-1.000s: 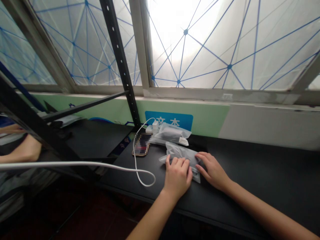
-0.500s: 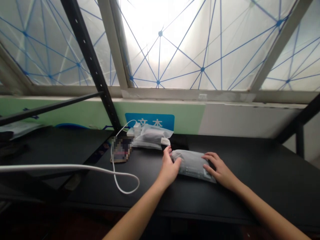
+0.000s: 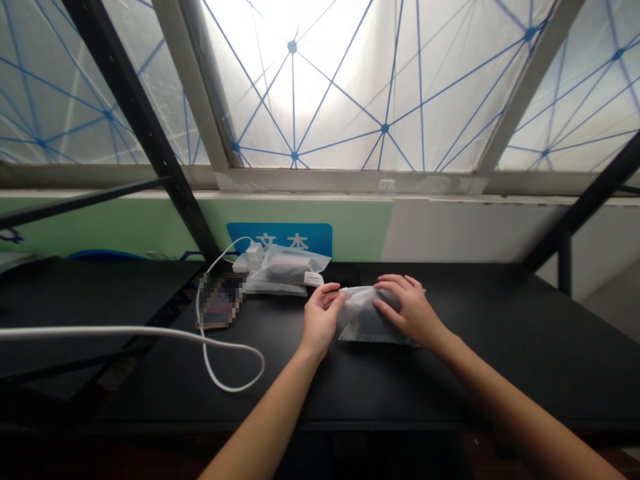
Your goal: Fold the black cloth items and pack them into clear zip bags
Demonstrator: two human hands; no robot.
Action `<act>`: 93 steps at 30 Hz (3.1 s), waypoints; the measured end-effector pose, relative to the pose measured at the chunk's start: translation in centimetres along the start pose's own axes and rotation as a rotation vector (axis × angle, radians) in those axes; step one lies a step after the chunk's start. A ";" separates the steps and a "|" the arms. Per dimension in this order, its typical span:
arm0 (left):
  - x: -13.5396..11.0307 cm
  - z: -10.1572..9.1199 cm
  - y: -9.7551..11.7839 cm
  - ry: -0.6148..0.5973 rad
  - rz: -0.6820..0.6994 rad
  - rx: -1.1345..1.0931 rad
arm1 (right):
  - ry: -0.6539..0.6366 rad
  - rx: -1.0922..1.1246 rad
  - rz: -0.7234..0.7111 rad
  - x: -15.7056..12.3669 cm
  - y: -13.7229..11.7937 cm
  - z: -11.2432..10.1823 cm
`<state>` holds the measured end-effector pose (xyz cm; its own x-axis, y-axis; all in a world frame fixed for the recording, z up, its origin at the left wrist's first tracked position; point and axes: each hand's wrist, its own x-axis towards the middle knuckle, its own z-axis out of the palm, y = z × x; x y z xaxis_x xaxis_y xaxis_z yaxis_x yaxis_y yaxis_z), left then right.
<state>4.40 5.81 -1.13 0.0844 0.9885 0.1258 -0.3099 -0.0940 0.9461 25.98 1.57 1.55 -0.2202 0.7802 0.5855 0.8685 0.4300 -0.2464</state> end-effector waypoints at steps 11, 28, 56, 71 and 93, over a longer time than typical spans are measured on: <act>-1.6 -0.8 0.6 0.056 0.530 0.385 | -0.183 0.016 -0.259 5.8 -5.2 -1.1; -3.1 -1.2 2.0 0.069 0.526 0.348 | 0.066 -0.295 -0.127 -4.2 1.7 -4.5; -2.3 -1.1 0.6 -0.335 0.313 0.850 | -0.106 -0.287 -0.278 -5.3 -1.6 1.0; -2.9 -0.9 0.7 -0.356 0.519 0.757 | -0.006 -0.244 -0.402 -2.8 -0.6 4.3; -4.6 0.3 -0.7 -0.883 0.218 1.250 | -0.016 -0.182 -0.387 -8.7 5.2 -1.9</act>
<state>4.55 1.31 -2.24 0.7981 0.6025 -0.0057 0.5345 -0.7035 0.4683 33.26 -3.84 -3.29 -0.5511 0.5845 0.5955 0.7844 0.6064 0.1307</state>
